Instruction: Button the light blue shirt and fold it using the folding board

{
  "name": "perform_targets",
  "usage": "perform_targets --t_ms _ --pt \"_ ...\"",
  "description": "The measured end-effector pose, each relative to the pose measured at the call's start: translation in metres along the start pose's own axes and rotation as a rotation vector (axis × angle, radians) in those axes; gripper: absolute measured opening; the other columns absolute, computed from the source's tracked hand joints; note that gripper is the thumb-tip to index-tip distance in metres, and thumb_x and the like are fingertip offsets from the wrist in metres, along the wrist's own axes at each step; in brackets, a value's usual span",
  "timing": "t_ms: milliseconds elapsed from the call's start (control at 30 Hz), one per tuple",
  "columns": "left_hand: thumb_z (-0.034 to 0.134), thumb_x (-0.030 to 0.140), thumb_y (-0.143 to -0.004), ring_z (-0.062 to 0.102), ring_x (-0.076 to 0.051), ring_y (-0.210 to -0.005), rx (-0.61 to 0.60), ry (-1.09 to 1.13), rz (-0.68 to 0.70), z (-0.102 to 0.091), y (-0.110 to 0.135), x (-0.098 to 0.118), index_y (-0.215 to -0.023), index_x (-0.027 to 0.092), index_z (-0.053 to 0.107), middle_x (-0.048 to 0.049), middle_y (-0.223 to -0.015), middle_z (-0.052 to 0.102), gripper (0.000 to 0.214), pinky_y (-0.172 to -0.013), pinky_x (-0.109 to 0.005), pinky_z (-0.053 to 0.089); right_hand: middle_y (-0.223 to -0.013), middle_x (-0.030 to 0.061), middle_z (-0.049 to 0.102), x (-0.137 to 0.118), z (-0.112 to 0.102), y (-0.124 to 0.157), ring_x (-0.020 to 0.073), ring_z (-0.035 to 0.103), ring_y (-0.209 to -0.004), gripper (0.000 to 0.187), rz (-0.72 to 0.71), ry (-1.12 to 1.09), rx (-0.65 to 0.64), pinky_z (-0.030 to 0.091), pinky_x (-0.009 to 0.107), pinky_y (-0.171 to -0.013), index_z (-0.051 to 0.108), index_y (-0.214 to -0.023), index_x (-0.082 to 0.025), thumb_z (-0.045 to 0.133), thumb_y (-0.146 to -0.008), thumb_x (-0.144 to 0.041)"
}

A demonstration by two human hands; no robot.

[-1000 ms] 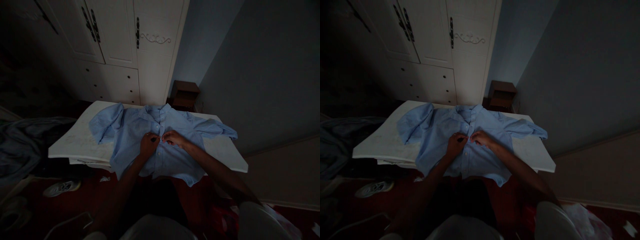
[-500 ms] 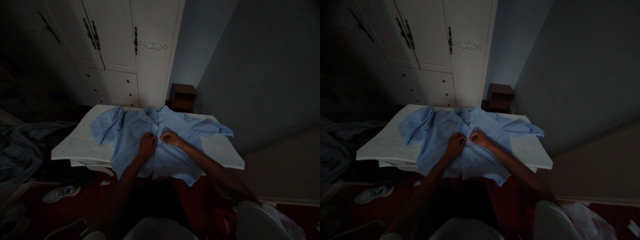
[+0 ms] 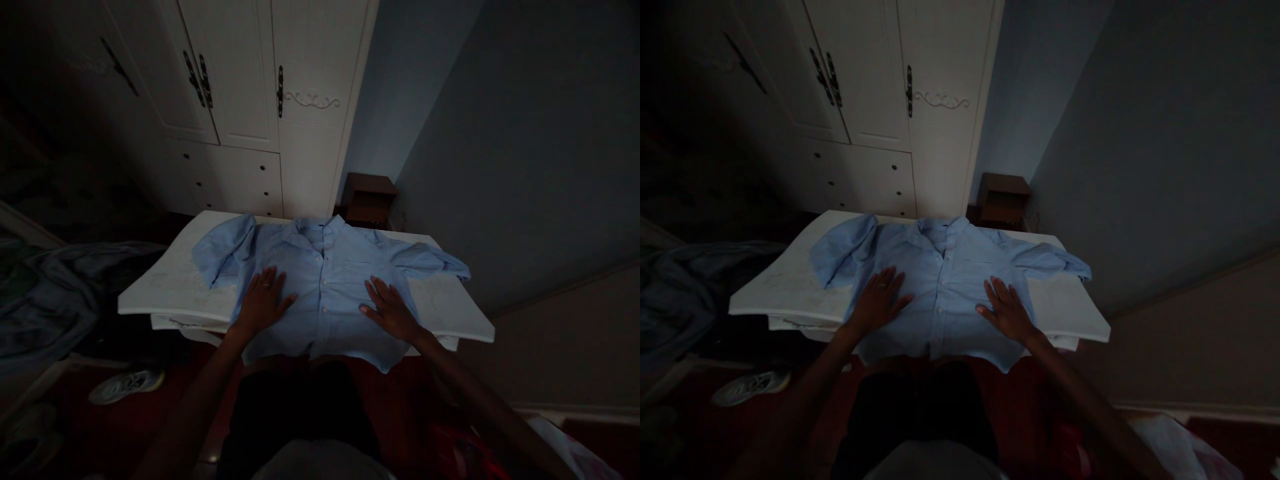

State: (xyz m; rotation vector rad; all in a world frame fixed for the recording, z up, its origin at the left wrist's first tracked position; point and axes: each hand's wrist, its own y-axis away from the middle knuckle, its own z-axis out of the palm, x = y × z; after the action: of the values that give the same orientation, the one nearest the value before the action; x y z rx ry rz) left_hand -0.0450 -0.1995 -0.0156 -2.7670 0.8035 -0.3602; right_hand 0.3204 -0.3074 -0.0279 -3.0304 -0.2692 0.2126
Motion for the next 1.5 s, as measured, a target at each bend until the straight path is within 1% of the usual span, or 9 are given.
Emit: perform_targets --t_ms 400,533,667,833,1000,1133,1267,1400,1500 --pt "0.046 0.064 -0.090 0.029 -0.036 -0.145 -0.051 0.005 -0.031 -0.007 -0.001 0.005 -0.143 0.013 0.047 -0.0231 -0.152 0.038 0.074 -0.116 -0.055 0.025 -0.161 0.0150 0.021 -0.018 -0.003 -0.003 0.0314 0.019 -0.149 0.074 0.007 -0.008 0.040 0.022 0.057 -0.117 0.013 -0.158 -0.023 0.033 -0.097 -0.061" --pt "0.046 0.065 -0.089 0.025 -0.039 -0.146 -0.042 0.025 -0.037 -0.016 0.000 0.028 -0.145 0.010 0.043 -0.0259 -0.153 0.035 0.078 -0.114 -0.060 0.024 -0.162 0.0133 0.018 -0.059 -0.012 -0.024 0.0297 0.015 -0.150 0.069 -0.136 -0.067 0.094 0.021 0.055 -0.119 0.021 -0.157 -0.023 0.036 -0.098 -0.057" --pt "0.047 0.060 -0.091 0.022 -0.035 -0.148 -0.011 0.091 0.164 -0.014 0.011 0.067 -0.146 0.013 0.040 -0.0220 -0.155 0.034 0.072 -0.117 -0.058 0.020 -0.161 0.0148 0.022 -0.090 -0.012 -0.059 0.0313 0.014 -0.150 0.061 -0.248 -0.110 0.068 0.018 0.056 -0.120 0.039 -0.150 -0.020 0.042 -0.098 -0.052" --pt "0.044 0.064 -0.089 0.030 -0.035 -0.145 -0.054 0.141 0.213 0.001 0.029 0.098 -0.148 0.009 0.036 -0.0226 -0.151 0.041 0.081 -0.117 -0.056 0.019 -0.156 0.0171 0.033 -0.092 -0.002 -0.083 0.0272 0.023 -0.148 0.054 -0.352 -0.156 -0.113 0.021 0.053 -0.119 0.039 -0.149 -0.015 0.033 -0.102 -0.041" --pt "0.038 0.063 -0.092 0.026 -0.033 -0.147 0.026 0.122 0.202 0.011 0.041 0.104 -0.150 0.009 0.032 -0.0204 -0.152 0.040 0.080 -0.119 -0.056 0.015 -0.159 0.0150 0.027 -0.082 0.004 -0.080 0.0256 0.020 -0.149 0.055 -0.384 -0.165 -0.096 0.020 0.052 -0.120 0.035 -0.151 -0.017 0.034 -0.102 -0.043" --pt "0.043 0.063 -0.091 0.026 -0.035 -0.146 0.111 0.138 0.109 0.005 0.044 0.086 -0.150 0.007 0.031 -0.0241 -0.152 0.038 0.081 -0.118 -0.056 0.023 -0.159 0.0127 0.028 -0.081 0.006 -0.077 0.0249 0.022 -0.149 0.056 -0.387 -0.167 -0.038 0.022 0.052 -0.119 0.034 -0.152 -0.022 0.041 -0.101 -0.044" --pt "0.043 0.046 -0.096 0.028 -0.035 -0.146 0.252 0.194 -0.132 -0.021 0.053 0.033 -0.140 0.010 0.045 -0.0223 -0.149 0.043 0.058 -0.117 -0.056 0.026 -0.159 0.0135 0.025 -0.081 0.005 -0.077 0.0269 0.021 -0.148 0.065 -0.383 -0.186 -0.060 0.022 0.052 -0.119 0.033 -0.152 -0.021 0.047 -0.097 -0.052" --pt "0.041 0.039 -0.095 0.050 -0.028 -0.131 0.529 0.434 -0.423 -0.040 0.089 -0.014 -0.122 0.018 0.059 -0.0140 -0.133 0.060 0.038 -0.111 -0.048 0.039 -0.159 0.0134 0.025 -0.085 0.000 -0.078 0.0282 0.021 -0.148 0.074 -0.339 -0.191 -0.106 0.021 0.051 -0.120 0.034 -0.152 -0.020 0.047 -0.093 -0.062" --pt "0.052 0.045 -0.089 0.065 -0.025 -0.105 0.699 0.704 -0.704 -0.031 0.126 -0.023 -0.104 0.019 0.063 -0.0098 -0.109 0.069 0.032 -0.096 -0.043 0.052 -0.156 0.0159 0.034 -0.096 -0.004 -0.082 0.0303 0.027 -0.146 0.069 -0.293 -0.172 -0.089 0.026 0.050 -0.119 0.045 -0.146 -0.015 0.045 -0.094 -0.061"
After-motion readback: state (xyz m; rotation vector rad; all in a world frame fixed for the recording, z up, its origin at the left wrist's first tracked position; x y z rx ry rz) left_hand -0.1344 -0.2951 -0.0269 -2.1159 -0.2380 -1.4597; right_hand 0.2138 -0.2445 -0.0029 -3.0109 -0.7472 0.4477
